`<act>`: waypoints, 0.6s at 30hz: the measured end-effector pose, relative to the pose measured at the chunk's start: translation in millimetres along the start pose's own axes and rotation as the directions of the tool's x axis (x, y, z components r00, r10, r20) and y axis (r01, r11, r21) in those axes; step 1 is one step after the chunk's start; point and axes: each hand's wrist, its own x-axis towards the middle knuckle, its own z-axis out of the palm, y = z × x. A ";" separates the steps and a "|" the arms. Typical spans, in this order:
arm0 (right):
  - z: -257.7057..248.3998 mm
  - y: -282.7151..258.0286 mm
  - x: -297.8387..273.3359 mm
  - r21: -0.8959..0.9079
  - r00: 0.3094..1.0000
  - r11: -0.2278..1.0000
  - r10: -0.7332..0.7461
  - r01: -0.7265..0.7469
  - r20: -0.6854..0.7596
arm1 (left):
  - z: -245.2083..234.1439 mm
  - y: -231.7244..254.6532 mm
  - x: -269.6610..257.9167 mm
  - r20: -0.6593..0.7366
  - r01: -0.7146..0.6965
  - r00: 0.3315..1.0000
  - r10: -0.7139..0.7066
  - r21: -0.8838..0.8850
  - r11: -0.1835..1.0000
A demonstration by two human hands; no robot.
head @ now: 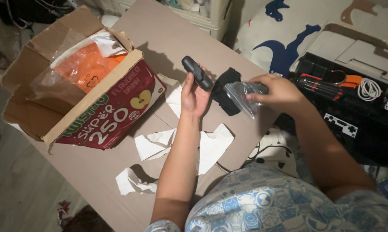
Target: The person unpacks a small black accessory from a cardboard box and repeatedly attaches and detaches a clip-like component. They handle the parts with both hands, aligning and snapping them together multiple times on the table.
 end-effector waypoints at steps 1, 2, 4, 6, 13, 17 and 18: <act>0.3 -0.7 1.5 -0.011 1.000 1.000 0.002 -0.002 -0.018 | 0.7 0.4 0.4 0.007 -0.006 1.000 0.006 0.000 1.000; 1.4 -1.5 2.8 -0.022 0.999 1.000 0.004 -0.005 -0.035 | 1.0 0.6 0.5 -0.017 0.001 1.000 -0.001 -0.005 1.000; 2.5 -3.0 4.7 -0.032 0.998 0.999 -0.007 0.006 -0.056 | 1.2 0.7 -0.1 -0.066 0.014 0.998 -0.015 -0.015 1.000; 1.7 -5.0 5.3 -0.030 0.998 0.999 -0.033 0.032 -0.061 | 1.7 -0.1 -0.5 -0.058 0.018 0.998 -0.018 -0.009 1.000; 12.9 -26.9 2.2 0.167 0.945 0.971 -0.116 0.173 -0.305 | 5.1 -5.5 0.8 -0.012 -0.002 1.000 0.004 0.168 0.986; 34.3 -37.9 21.3 0.366 0.940 0.886 -0.180 0.283 -0.290 | 3.8 -9.2 -0.8 -0.019 0.036 0.999 -0.032 0.315 0.948; 42.0 -38.7 28.3 0.400 0.916 0.843 -0.237 0.359 -0.323 | 3.1 -11.0 -1.4 -0.040 0.055 0.998 -0.044 0.351 0.935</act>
